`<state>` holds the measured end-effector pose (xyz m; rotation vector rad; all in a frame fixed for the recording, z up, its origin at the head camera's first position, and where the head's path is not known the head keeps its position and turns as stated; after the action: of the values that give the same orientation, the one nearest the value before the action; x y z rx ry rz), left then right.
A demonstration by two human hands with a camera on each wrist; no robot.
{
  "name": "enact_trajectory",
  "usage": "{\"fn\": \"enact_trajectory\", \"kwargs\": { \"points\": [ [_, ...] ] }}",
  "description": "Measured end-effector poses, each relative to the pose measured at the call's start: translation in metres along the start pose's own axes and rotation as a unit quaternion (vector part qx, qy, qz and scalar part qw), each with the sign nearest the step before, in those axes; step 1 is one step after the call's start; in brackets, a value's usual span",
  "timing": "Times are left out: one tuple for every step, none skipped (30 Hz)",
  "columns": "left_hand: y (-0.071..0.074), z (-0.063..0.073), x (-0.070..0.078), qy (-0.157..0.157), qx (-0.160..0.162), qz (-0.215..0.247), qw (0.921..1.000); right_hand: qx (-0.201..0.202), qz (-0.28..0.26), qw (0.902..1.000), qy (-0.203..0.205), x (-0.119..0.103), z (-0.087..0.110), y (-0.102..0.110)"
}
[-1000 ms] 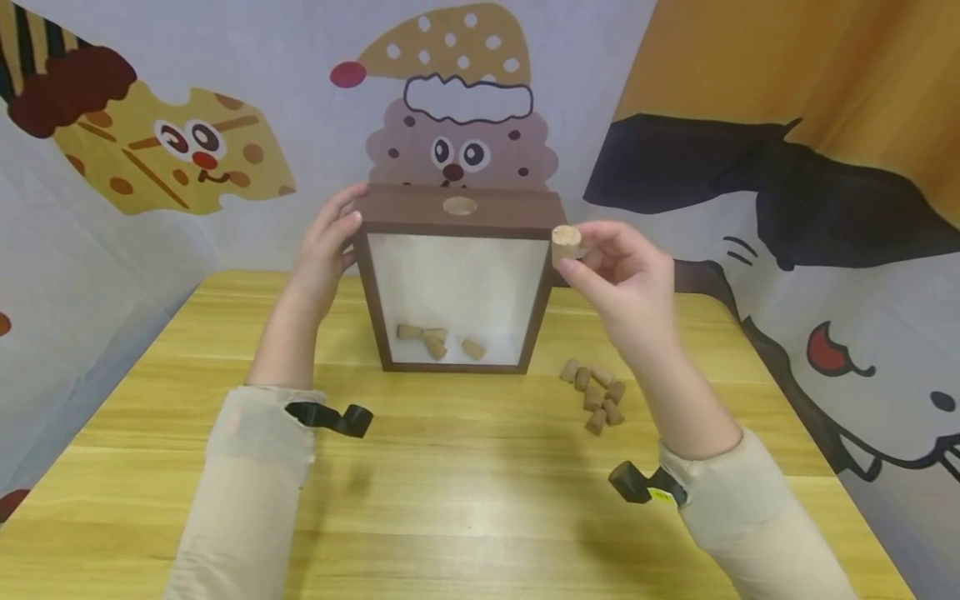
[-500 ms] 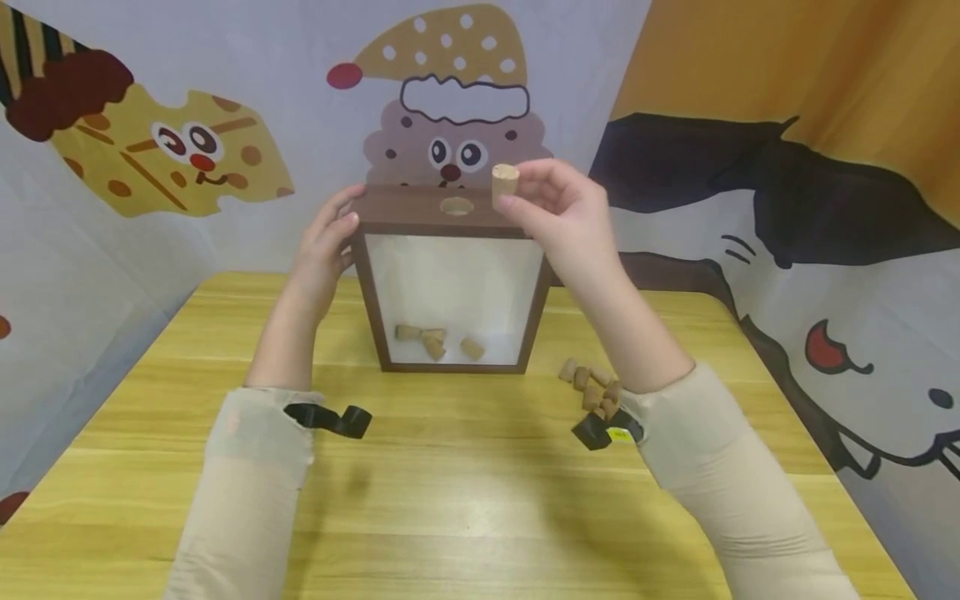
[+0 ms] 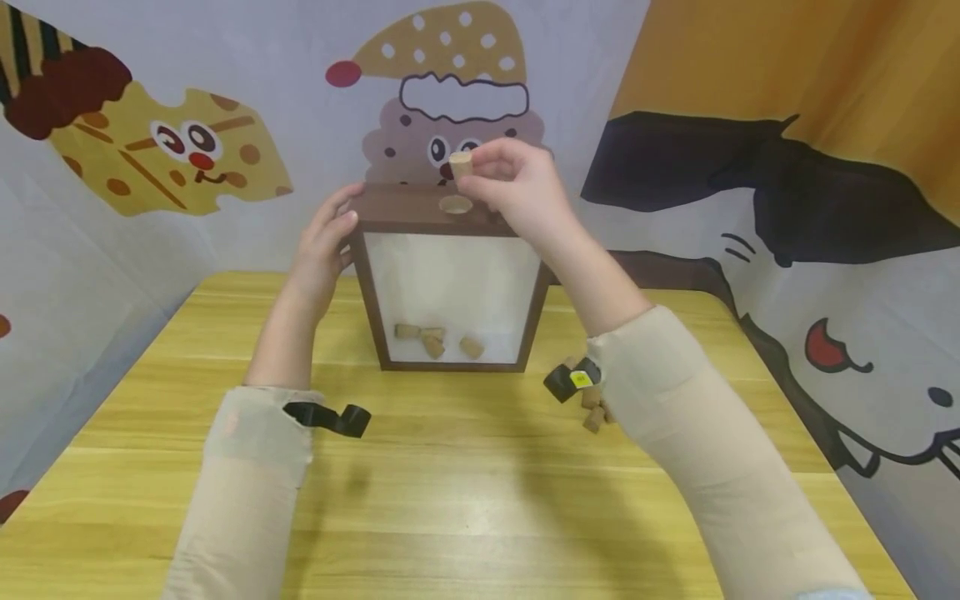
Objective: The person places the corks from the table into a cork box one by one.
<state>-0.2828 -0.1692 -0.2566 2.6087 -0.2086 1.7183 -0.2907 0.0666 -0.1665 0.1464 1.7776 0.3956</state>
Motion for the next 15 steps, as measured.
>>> {"fn": "enact_trajectory", "kwargs": {
  "points": [
    [-0.0001,-0.0001,-0.0002,-0.001,0.000,0.000,1.0000,-0.004,0.007,0.9999,-0.006,-0.0001,-0.0020,-0.0013],
    [-0.0001,-0.0001,-0.0003,-0.001,0.000,-0.001,1.0000,-0.006,0.015,0.9998,-0.012,-0.0003,-0.0035,-0.0024],
    [-0.0001,0.0000,-0.0005,-0.001,0.000,-0.001,1.0000,-0.007,0.020,0.9996,-0.016,-0.0002,-0.0050,-0.0033],
    [-0.0002,0.0001,-0.0005,-0.001,0.000,-0.002,1.0000,-0.007,0.023,0.9995,-0.020,-0.0001,-0.0063,-0.0042],
    [-0.0002,0.0001,-0.0005,-0.001,0.000,-0.003,1.0000,-0.007,0.028,0.9994,-0.021,0.0002,-0.0073,-0.0049],
    [-0.0004,0.0003,-0.0004,-0.001,0.000,-0.004,1.0000,-0.007,0.033,0.9992,-0.022,0.0006,-0.0080,-0.0056],
    [-0.0005,0.0004,-0.0002,-0.001,-0.001,-0.006,1.0000,-0.006,0.040,0.9989,-0.022,0.0008,-0.0085,-0.0063],
    [-0.0006,0.0004,0.0000,-0.001,-0.001,-0.007,1.0000,-0.004,0.047,0.9986,-0.022,0.0010,-0.0088,-0.0069],
    [-0.0007,0.0004,0.0001,-0.001,-0.001,-0.007,1.0000,-0.004,0.052,0.9983,-0.025,0.0013,-0.0092,-0.0076],
    [-0.0008,0.0004,0.0003,-0.002,-0.001,-0.007,1.0000,-0.003,0.057,0.9979,-0.030,0.0016,-0.0093,-0.0081],
    [-0.0009,0.0004,0.0004,-0.002,-0.002,-0.007,1.0000,-0.001,0.064,0.9975,-0.031,0.0019,-0.0092,-0.0086],
    [-0.0010,0.0004,0.0005,-0.003,-0.002,-0.006,1.0000,-0.001,0.071,0.9969,-0.034,0.0023,-0.0090,-0.0091],
    [-0.0011,0.0004,0.0007,-0.003,-0.002,-0.006,1.0000,0.000,0.076,0.9964,-0.037,0.0025,-0.0088,-0.0093],
    [-0.0012,0.0005,0.0010,-0.004,-0.002,-0.006,1.0000,0.000,0.079,0.9961,-0.040,0.0028,-0.0086,-0.0093],
    [-0.0014,0.0006,0.0012,-0.004,-0.003,-0.007,1.0000,0.000,0.081,0.9958,-0.042,0.0031,-0.0082,-0.0093]
  ]
}}
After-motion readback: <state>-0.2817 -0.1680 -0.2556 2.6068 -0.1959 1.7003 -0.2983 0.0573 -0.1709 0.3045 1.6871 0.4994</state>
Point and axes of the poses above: each hand's wrist, its own z-axis away from the middle knuckle, its own y-axis out of the back of the hand, x = y × z, the point moved 5 cm from there along -z, towards the middle knuckle, and after that the axes turned 6 degrees about -y, right-handed, at the moved point
